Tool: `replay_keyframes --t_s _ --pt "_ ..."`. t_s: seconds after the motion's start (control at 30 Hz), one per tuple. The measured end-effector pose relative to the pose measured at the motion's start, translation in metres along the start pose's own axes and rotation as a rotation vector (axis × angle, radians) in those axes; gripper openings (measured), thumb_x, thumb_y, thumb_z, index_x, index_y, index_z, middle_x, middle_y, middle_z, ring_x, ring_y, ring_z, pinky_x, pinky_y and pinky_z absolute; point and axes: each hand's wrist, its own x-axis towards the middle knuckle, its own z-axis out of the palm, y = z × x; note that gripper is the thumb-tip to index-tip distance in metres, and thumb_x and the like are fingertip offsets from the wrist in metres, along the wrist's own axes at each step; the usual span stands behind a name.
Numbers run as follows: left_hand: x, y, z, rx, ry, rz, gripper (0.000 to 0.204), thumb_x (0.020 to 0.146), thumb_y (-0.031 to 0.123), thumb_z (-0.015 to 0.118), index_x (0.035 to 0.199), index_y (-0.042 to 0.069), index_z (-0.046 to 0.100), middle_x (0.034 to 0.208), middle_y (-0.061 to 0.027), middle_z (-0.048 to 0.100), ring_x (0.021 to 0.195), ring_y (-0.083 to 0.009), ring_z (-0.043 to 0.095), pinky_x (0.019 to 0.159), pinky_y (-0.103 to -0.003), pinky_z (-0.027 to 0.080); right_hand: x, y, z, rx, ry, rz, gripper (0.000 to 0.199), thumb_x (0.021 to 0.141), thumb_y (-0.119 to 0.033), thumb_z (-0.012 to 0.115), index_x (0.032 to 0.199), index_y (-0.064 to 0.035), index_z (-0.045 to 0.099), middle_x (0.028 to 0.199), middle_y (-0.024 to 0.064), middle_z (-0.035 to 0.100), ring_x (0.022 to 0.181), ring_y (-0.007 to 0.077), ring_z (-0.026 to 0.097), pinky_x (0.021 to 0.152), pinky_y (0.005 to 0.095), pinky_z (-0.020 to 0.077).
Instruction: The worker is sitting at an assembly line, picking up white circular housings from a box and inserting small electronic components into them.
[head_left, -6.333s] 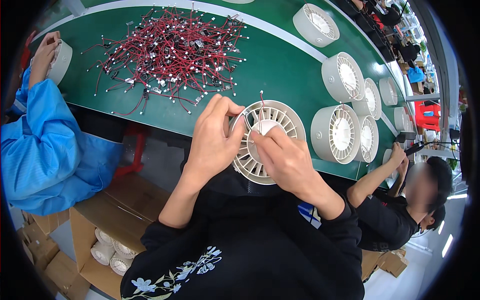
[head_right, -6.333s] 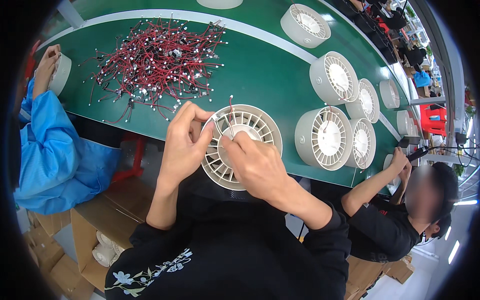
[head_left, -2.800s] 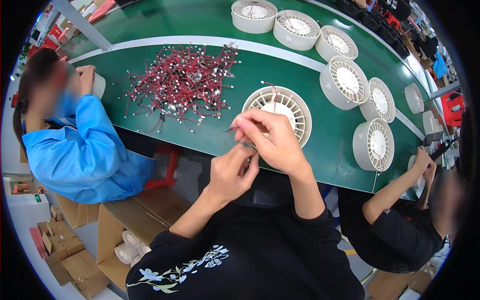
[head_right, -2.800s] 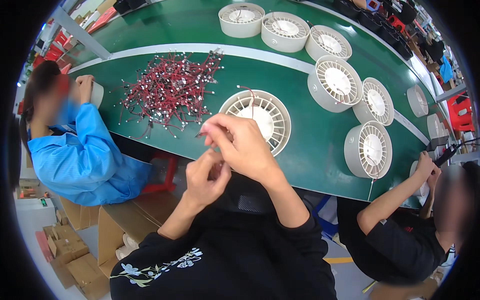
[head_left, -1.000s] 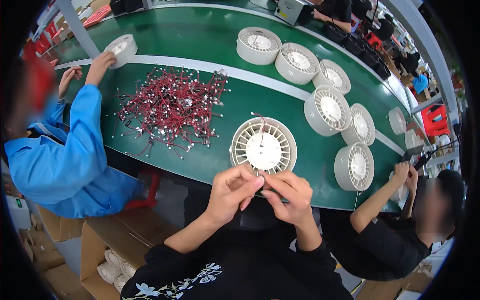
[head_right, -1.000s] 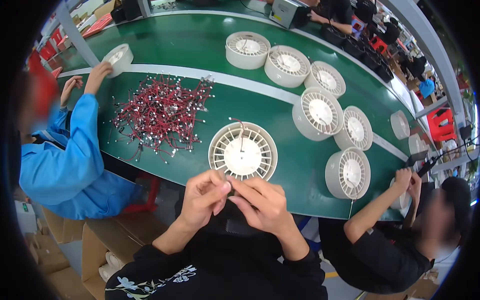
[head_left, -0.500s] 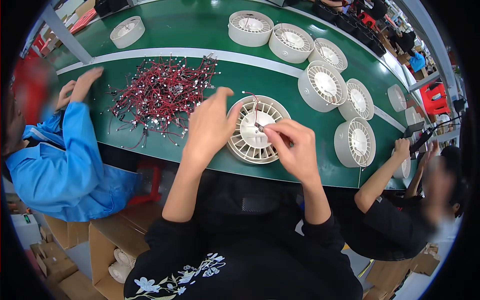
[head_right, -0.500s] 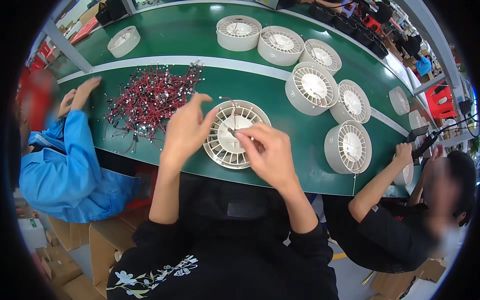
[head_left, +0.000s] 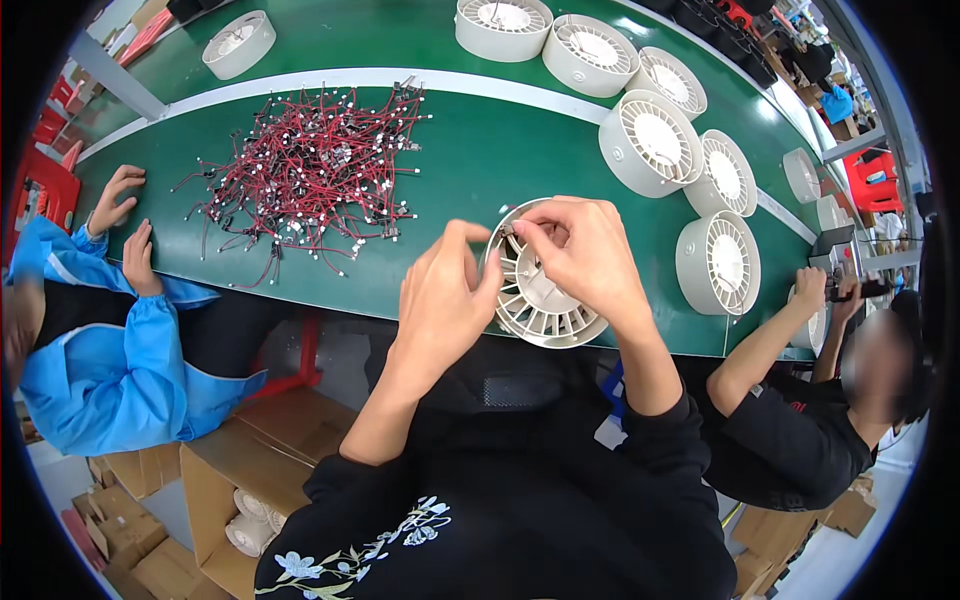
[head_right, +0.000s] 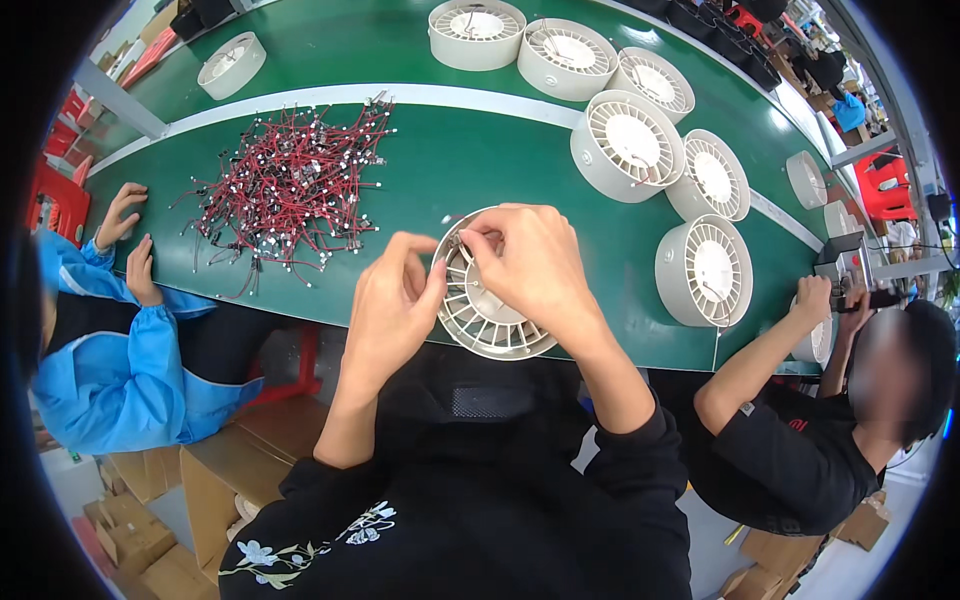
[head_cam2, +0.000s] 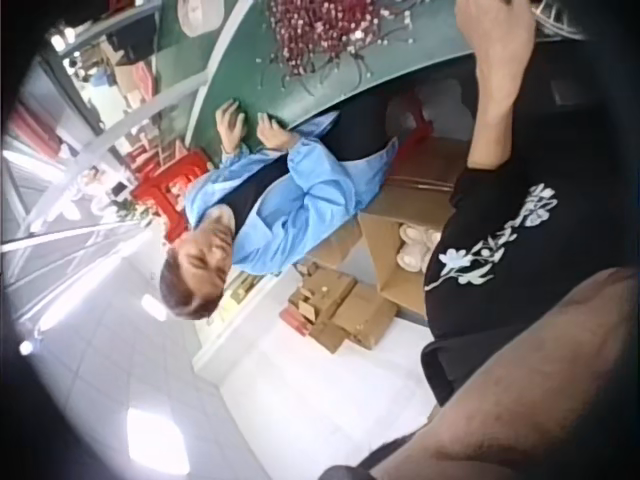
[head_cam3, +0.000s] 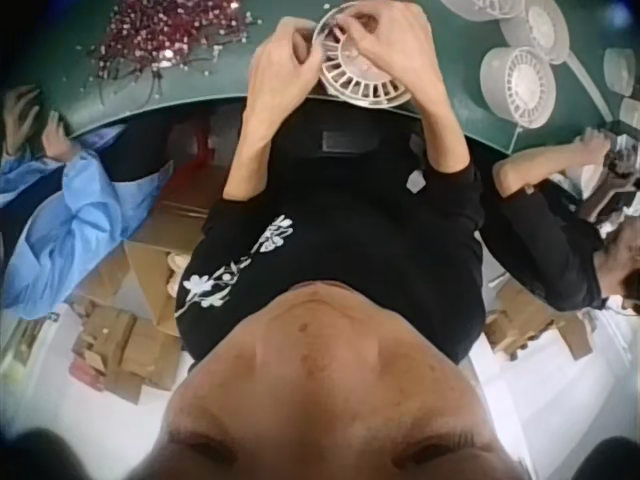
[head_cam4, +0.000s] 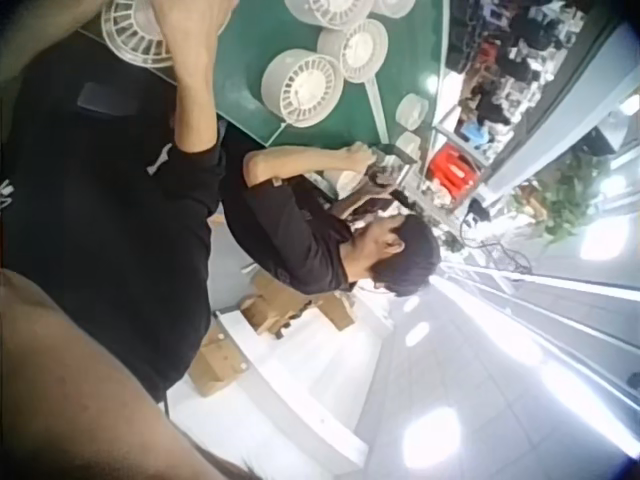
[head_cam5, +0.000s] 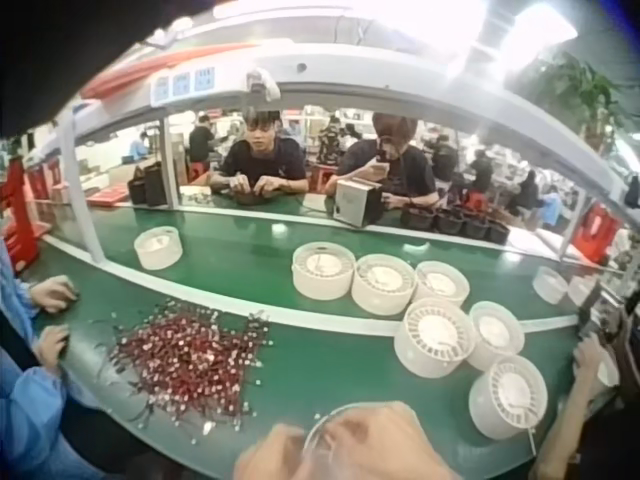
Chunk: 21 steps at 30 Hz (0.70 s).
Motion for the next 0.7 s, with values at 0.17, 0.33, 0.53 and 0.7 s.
replay_keyframes --t_s 0.17,0.33,0.53,0.7 --pt "0.015 -0.006 0.01 -0.063 0.031 0.057 0.014 0.089 0.005 0.069 0.099 0.0 0.061 0.06 -0.0038 0.047 0.053 -0.0147 0.046 0.051 -0.033 0.038 -0.003 0.006 0.009 -0.046 0.143 -0.087 0.009 0.083 -0.006 0.074 0.09 -0.0013 0.075 0.078 0.0085 0.069 0.056 0.0195 0.062 0.055 0.0304 0.0482" --pt "0.021 -0.007 0.009 -0.051 -0.027 0.032 0.011 0.089 0.003 0.068 0.096 -0.001 0.06 0.061 -0.0024 0.045 0.056 -0.0121 0.044 0.051 -0.032 0.037 -0.004 0.009 0.008 -0.153 0.175 -0.209 0.01 0.082 -0.005 0.075 0.092 -0.0027 0.075 0.081 0.0065 0.067 0.057 0.0194 0.062 0.055 0.0308 0.0488" --pt "0.026 -0.012 0.005 -0.085 -0.101 0.07 0.008 0.089 0.001 0.066 0.093 -0.001 0.059 0.061 -0.0022 0.046 0.054 -0.0109 0.043 0.05 -0.031 0.036 -0.001 0.014 0.001 -0.156 0.08 -0.342 0.007 0.081 -0.007 0.073 0.088 -0.0066 0.073 0.085 0.006 0.064 0.074 0.0275 0.066 0.062 0.0395 0.0527" --pt "0.027 -0.008 -0.001 -0.072 -0.17 0.036 0.01 0.089 0.004 0.065 0.092 0.001 0.056 0.065 -0.0099 0.05 0.056 -0.0276 0.05 0.057 -0.044 0.041 0.001 0.017 0.003 -0.363 0.109 -0.47 0.012 0.074 -0.006 0.071 0.085 -0.0071 0.071 0.084 0.003 0.061 0.079 0.022 0.065 0.062 0.0378 0.0523"
